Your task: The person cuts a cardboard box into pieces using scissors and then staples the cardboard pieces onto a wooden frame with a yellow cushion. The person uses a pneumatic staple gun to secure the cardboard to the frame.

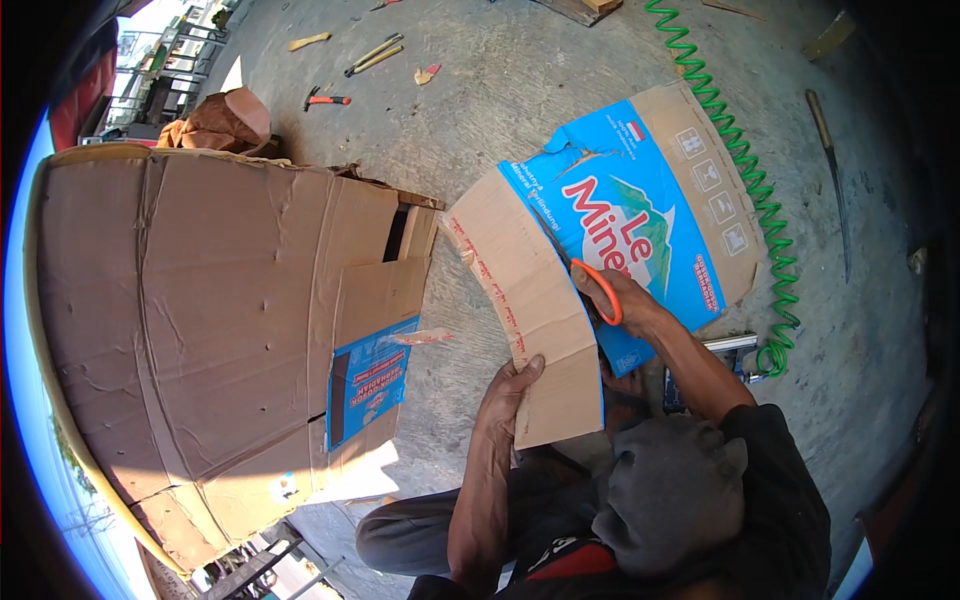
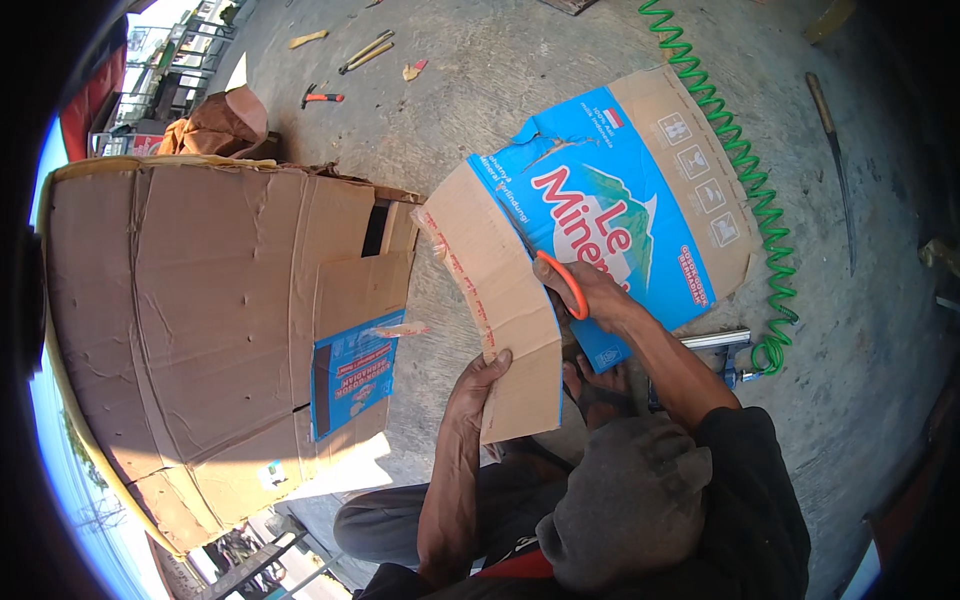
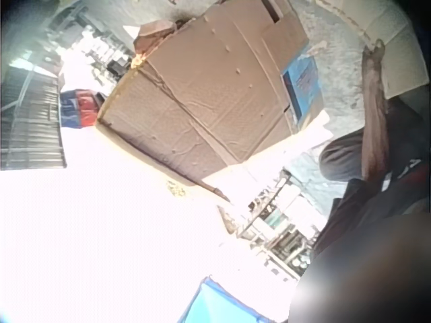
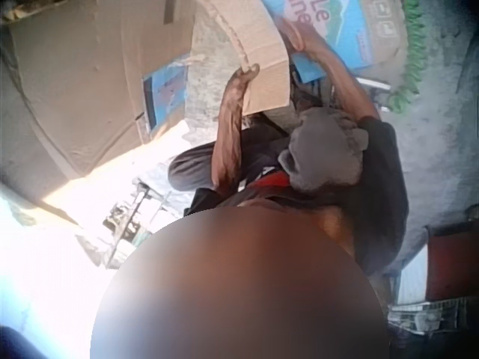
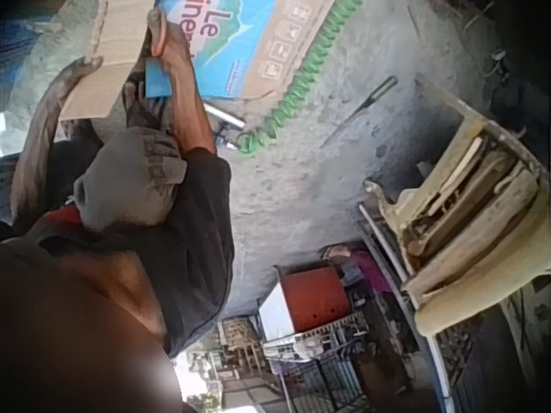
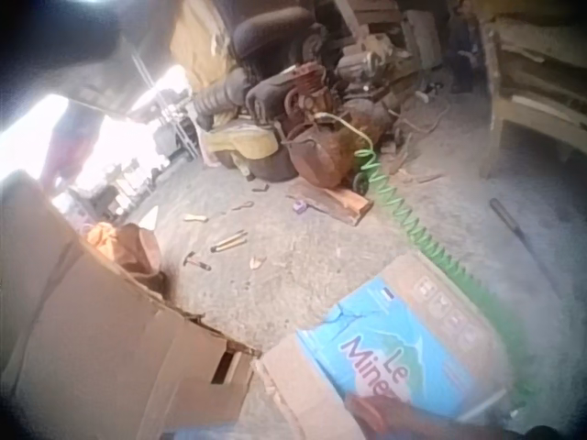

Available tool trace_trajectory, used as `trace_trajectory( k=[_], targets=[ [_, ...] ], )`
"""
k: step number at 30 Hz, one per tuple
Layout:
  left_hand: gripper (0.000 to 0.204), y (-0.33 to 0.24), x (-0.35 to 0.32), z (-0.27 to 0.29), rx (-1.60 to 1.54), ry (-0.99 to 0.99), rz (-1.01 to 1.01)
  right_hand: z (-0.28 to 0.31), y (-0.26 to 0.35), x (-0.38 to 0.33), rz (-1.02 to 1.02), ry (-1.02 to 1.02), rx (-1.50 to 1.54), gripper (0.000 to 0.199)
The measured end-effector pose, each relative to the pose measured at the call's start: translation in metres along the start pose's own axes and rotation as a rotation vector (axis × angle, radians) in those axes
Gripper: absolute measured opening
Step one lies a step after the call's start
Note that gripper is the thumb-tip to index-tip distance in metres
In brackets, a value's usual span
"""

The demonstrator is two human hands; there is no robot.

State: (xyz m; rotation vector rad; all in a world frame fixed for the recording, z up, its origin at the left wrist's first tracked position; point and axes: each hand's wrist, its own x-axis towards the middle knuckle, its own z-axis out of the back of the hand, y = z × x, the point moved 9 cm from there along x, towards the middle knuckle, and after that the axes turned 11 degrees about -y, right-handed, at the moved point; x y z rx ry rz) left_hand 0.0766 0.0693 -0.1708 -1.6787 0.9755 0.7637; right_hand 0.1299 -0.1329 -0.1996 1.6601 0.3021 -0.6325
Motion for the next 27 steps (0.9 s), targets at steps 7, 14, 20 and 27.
trace_trajectory(
  k=[7,14,20,27],
  targets=[
    [0.043,-0.012,-0.009,0.004,0.045,-0.056,-0.043,-0.001,0.043,-0.018,-0.078,0.020,-0.094,0.071],
    [0.040,-0.019,-0.023,-0.001,0.023,-0.060,-0.077,-0.003,0.045,-0.010,-0.006,-0.032,-0.051,0.064],
    [0.037,-0.005,-0.027,-0.010,0.003,-0.029,-0.063,-0.018,0.040,0.010,-0.035,0.017,0.022,0.087],
    [0.037,-0.006,-0.031,-0.011,0.050,-0.014,-0.086,-0.022,0.045,0.003,-0.051,0.034,0.133,0.090]
  ],
)
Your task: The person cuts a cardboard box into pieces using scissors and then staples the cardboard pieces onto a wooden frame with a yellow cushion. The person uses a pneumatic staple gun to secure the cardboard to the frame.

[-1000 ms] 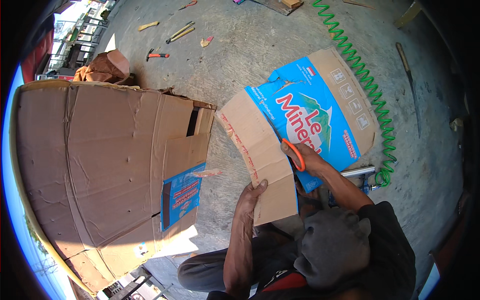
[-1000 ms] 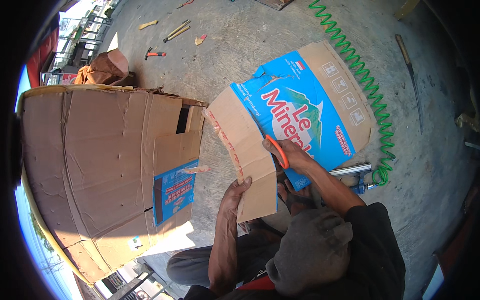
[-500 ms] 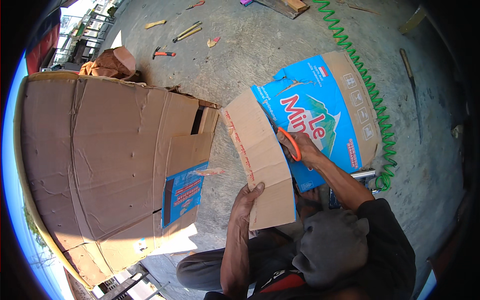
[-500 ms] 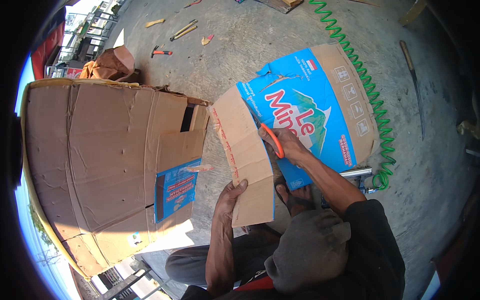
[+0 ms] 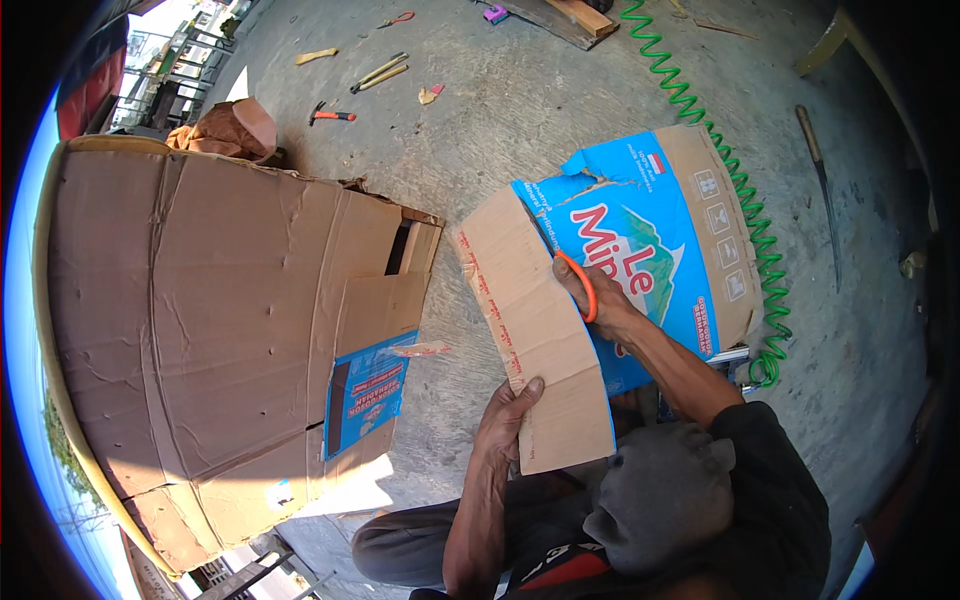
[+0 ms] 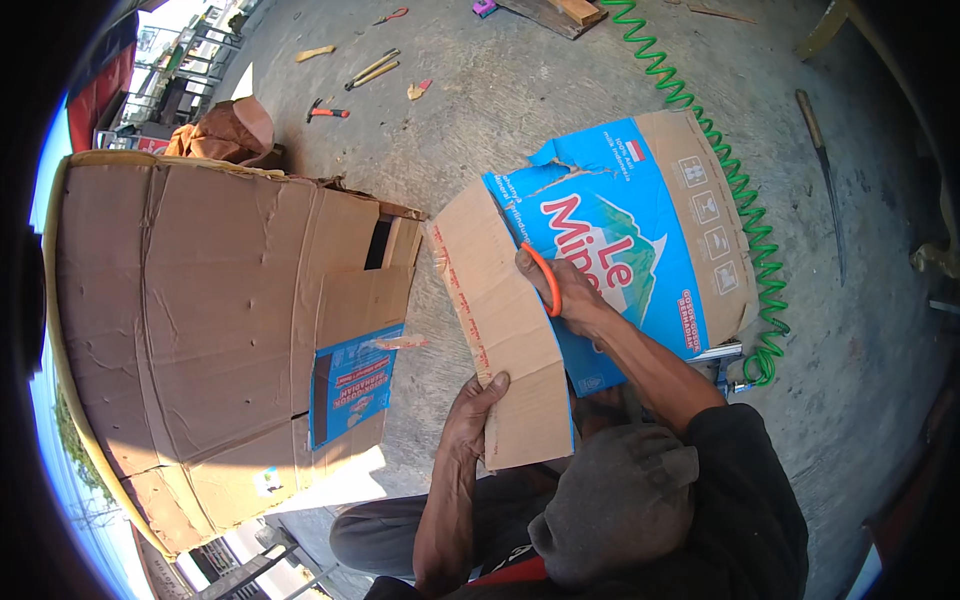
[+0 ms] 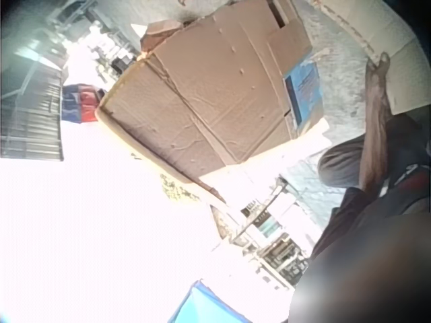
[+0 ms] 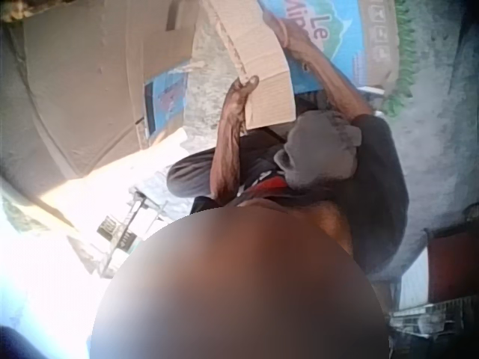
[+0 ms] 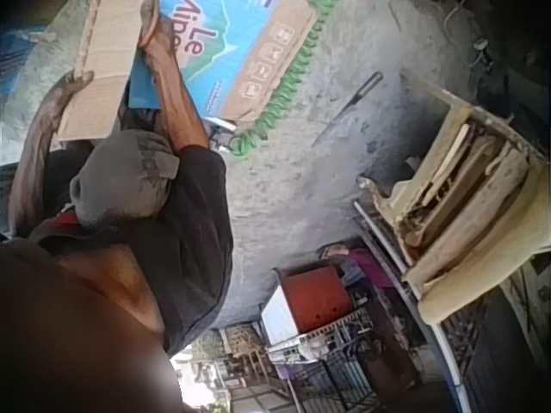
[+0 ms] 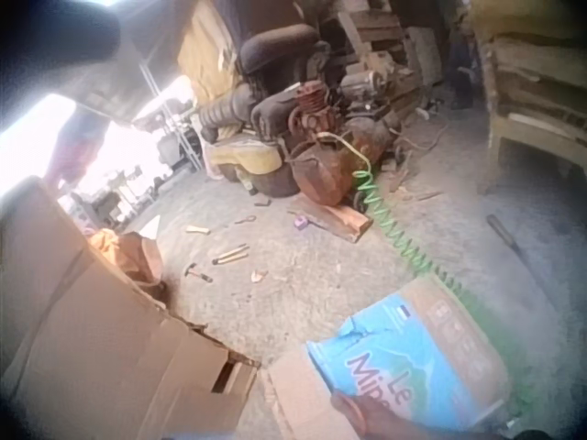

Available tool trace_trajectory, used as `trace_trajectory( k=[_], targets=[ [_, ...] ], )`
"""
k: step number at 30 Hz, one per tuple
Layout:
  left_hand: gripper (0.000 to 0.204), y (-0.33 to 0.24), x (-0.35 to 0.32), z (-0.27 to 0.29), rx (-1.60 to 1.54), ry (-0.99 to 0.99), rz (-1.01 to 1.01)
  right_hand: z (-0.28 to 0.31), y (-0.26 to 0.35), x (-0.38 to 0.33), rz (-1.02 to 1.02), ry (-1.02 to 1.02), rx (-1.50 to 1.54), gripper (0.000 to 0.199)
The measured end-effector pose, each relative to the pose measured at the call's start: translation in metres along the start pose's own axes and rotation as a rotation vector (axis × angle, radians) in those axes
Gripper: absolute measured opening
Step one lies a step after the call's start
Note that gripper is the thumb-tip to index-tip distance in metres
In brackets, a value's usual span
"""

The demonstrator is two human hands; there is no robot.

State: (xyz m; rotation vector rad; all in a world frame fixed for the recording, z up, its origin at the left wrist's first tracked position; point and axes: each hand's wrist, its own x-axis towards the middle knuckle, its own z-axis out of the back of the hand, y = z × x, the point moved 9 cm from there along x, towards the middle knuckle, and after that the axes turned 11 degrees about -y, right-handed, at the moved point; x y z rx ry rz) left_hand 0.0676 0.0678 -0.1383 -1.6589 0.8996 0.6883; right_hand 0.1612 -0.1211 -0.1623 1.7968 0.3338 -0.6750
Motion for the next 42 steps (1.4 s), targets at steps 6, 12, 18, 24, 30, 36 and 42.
trace_trajectory(
  k=[6,12,18,24,30,36,42],
  targets=[
    [0.045,-0.004,-0.012,-0.005,0.020,-0.019,-0.083,-0.014,0.035,0.004,0.054,0.013,0.265,0.084],
    [0.045,-0.006,-0.015,0.016,0.071,-0.045,-0.185,0.011,0.041,0.002,0.146,-0.157,0.033,0.069],
    [0.041,-0.079,-0.035,0.047,-0.078,-0.257,-0.686,0.139,0.097,-0.021,0.579,-0.774,-0.764,0.069],
    [0.034,-0.074,-0.007,0.087,-0.023,-0.482,-0.683,0.288,0.043,0.017,0.578,-1.278,-1.265,0.069],
    [0.034,-0.077,0.013,0.098,0.006,-0.556,-0.723,0.293,0.042,0.003,0.307,-0.976,-0.806,0.054],
    [0.029,-0.110,0.040,0.130,-0.016,-0.686,-0.769,0.316,0.133,-0.117,0.643,-0.973,-0.204,0.030],
    [0.022,-0.167,0.112,0.138,0.146,-0.724,-0.810,0.607,0.164,-0.271,0.495,-2.020,-1.220,0.049]
  ],
)
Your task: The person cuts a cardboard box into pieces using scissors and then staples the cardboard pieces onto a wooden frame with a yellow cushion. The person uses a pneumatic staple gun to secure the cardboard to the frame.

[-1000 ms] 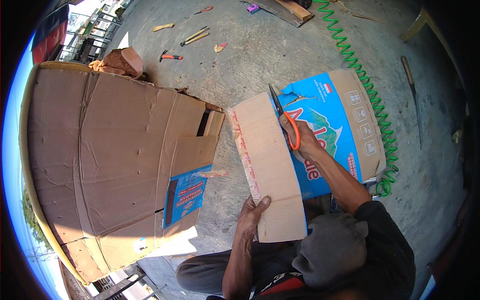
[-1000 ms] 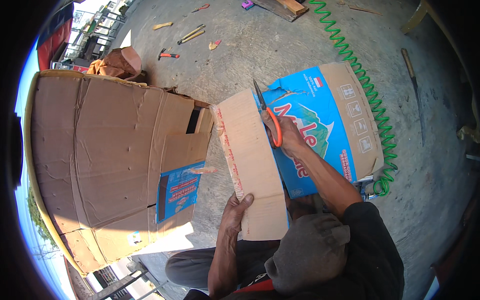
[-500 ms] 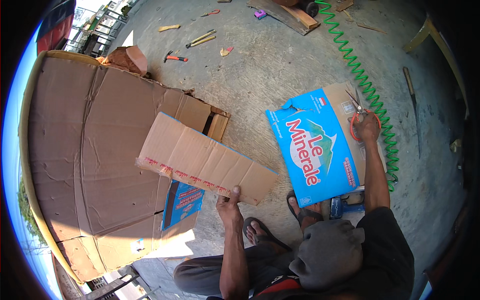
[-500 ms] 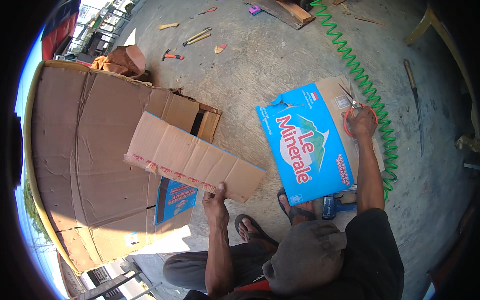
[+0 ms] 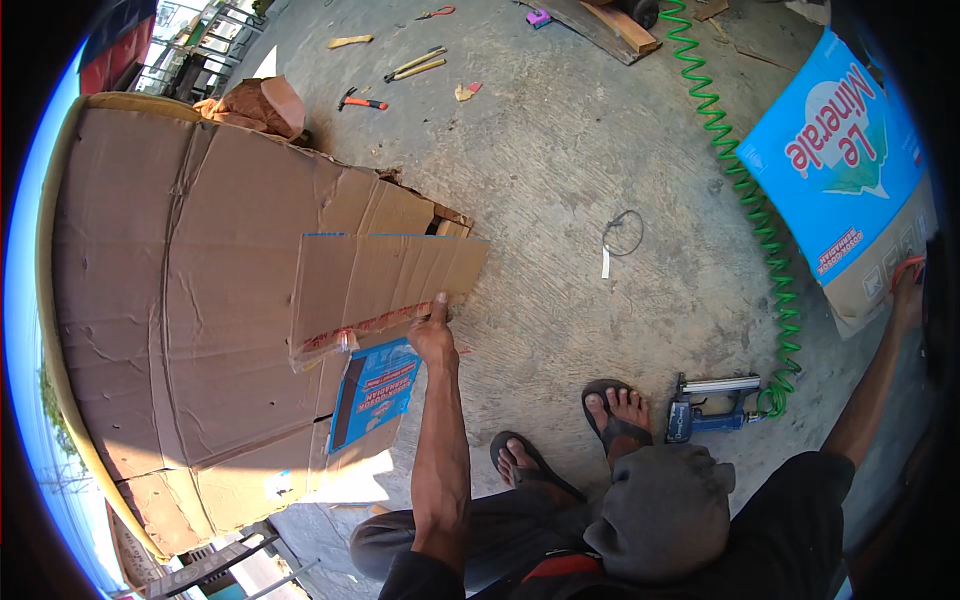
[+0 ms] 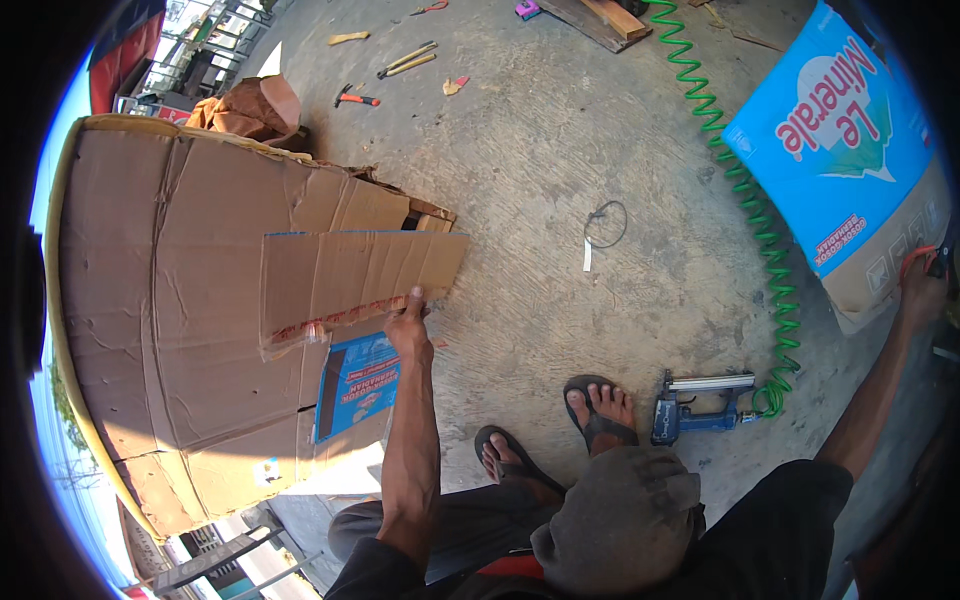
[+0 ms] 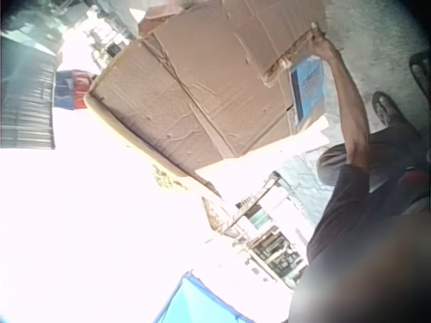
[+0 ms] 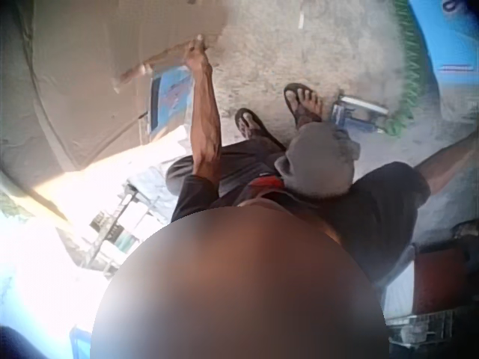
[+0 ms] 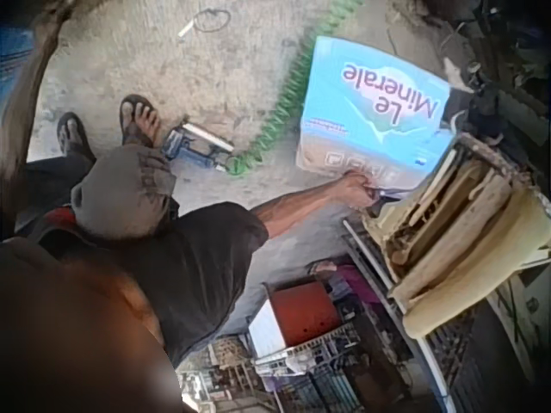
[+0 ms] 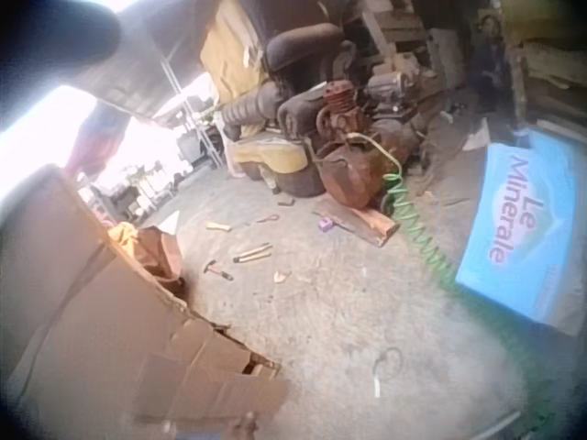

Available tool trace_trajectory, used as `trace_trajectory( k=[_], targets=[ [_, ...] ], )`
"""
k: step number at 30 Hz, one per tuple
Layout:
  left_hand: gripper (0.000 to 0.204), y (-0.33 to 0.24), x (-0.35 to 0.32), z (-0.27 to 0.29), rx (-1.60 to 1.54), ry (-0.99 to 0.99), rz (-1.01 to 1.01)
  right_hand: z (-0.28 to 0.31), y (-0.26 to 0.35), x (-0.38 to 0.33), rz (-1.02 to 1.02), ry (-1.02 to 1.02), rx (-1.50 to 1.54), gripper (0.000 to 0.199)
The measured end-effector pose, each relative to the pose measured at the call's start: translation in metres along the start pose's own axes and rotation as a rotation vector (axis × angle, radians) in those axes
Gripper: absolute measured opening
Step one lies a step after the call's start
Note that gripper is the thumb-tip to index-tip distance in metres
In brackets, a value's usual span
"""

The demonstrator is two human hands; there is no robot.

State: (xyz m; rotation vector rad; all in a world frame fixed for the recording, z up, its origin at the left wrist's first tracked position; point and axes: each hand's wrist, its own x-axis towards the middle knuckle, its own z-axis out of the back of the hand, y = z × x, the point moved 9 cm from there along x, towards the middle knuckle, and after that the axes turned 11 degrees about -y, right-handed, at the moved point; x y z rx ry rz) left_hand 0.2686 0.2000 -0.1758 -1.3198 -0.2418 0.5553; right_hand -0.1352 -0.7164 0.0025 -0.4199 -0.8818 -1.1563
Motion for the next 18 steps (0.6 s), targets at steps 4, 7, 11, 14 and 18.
trace_trajectory(
  k=[4,7,11,14,18],
  targets=[
    [0.022,-0.011,0.044,-0.009,0.045,-0.068,-0.142,0.015,0.005,-0.055,0.209,0.107,-0.087,0.048],
    [0.025,-0.001,0.048,-0.019,0.011,-0.139,-0.128,0.042,0.045,-0.143,0.408,0.147,0.039,0.048],
    [0.028,-0.003,0.047,-0.029,0.283,-0.201,-0.153,0.131,0.161,-0.225,0.450,0.211,0.120,0.041],
    [0.037,-0.003,0.046,-0.032,0.317,-0.251,-0.160,0.122,0.179,-0.299,0.251,0.905,0.425,0.043],
    [0.035,0.008,0.057,-0.022,0.416,-0.339,-0.245,0.202,0.222,-0.384,0.729,1.299,0.658,0.051]
  ],
)
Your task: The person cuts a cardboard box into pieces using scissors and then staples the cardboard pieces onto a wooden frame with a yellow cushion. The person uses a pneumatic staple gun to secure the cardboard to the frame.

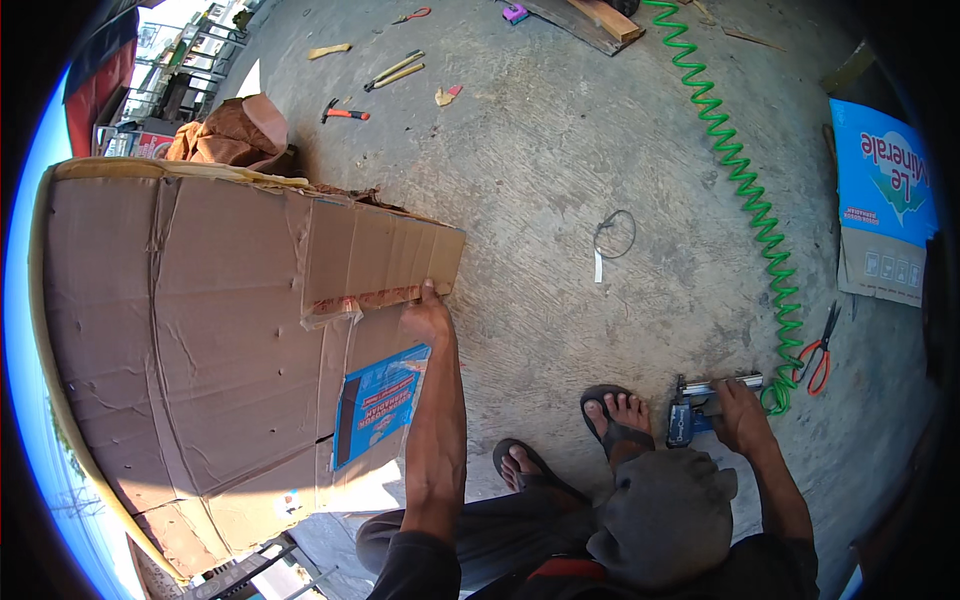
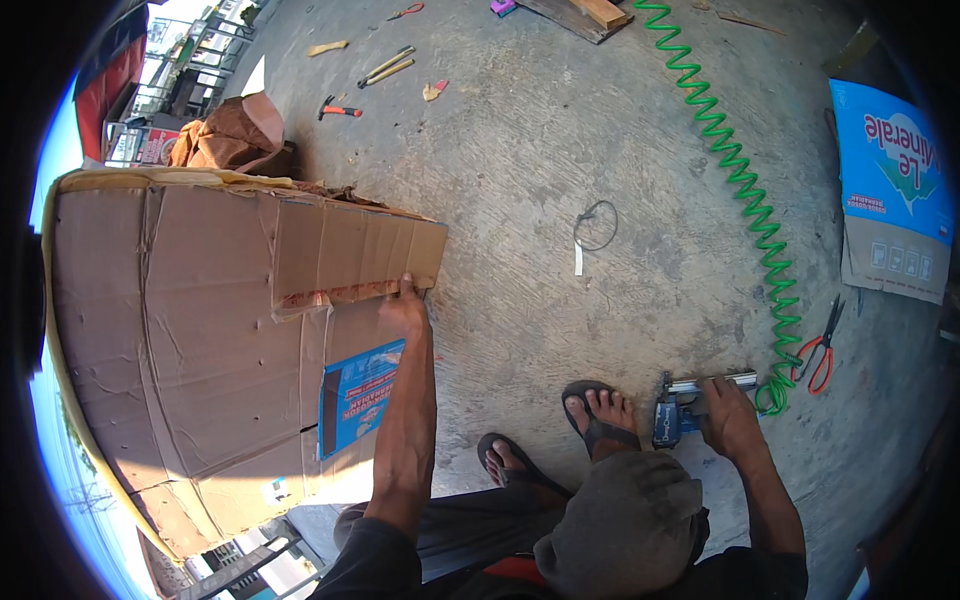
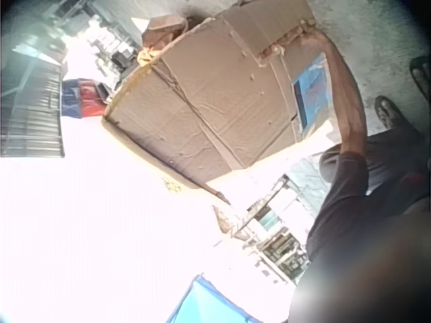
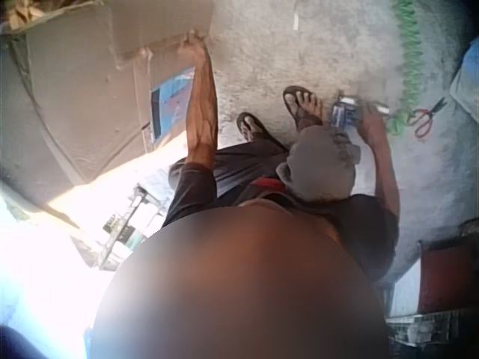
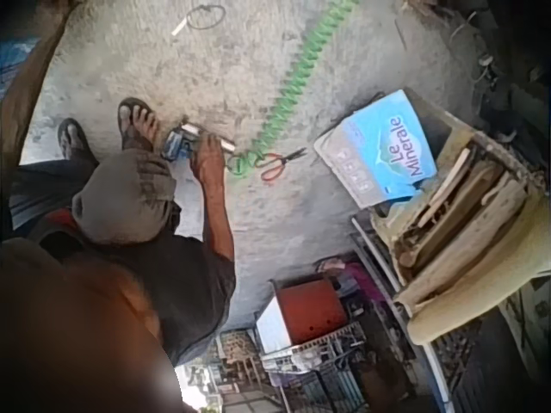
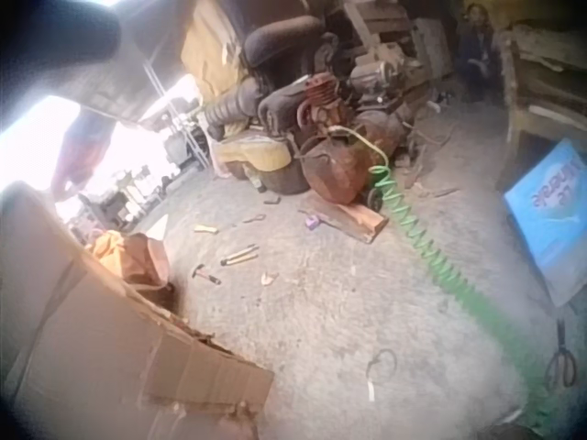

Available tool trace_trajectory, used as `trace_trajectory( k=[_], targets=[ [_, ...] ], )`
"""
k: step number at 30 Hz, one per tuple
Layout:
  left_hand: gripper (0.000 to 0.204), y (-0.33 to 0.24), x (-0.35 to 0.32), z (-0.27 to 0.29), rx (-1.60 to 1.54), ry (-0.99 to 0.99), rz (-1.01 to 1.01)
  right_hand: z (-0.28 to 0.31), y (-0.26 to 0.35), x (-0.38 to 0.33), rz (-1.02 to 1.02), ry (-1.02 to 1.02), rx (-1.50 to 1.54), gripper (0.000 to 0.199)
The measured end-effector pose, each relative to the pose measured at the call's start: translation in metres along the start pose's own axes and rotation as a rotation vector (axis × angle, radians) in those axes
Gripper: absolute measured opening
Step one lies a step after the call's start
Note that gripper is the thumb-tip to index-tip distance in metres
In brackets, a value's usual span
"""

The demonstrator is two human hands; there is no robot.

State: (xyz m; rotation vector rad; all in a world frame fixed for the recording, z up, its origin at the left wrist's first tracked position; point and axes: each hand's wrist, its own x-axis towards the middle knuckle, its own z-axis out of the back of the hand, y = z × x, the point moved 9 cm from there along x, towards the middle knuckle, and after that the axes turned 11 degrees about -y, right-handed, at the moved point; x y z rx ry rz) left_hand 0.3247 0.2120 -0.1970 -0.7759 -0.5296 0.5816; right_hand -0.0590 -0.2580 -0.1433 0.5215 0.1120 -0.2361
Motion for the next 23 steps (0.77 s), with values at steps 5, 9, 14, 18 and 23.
trace_trajectory(
  k=[5,9,14,18,23],
  targets=[
    [0.033,-0.019,-0.019,0.001,-0.125,0.021,0.062,-0.060,-0.019,-0.042,0.147,0.068,-0.165,0.060],
    [0.030,-0.011,-0.005,0.001,-0.209,-0.020,0.037,-0.052,0.006,-0.002,0.070,0.273,0.012,0.060],
    [0.026,-0.011,-0.017,-0.007,-0.548,0.046,0.167,-0.067,0.080,0.116,-0.628,0.361,0.901,0.018],
    [0.025,-0.015,-0.019,-0.003,-0.307,0.063,0.172,-0.154,0.178,0.221,-0.801,0.418,1.786,0.012],
    [0.026,-0.010,-0.016,-0.005,-0.315,0.075,0.177,-0.217,0.236,0.297,-0.848,0.330,1.921,0.015]
  ],
)
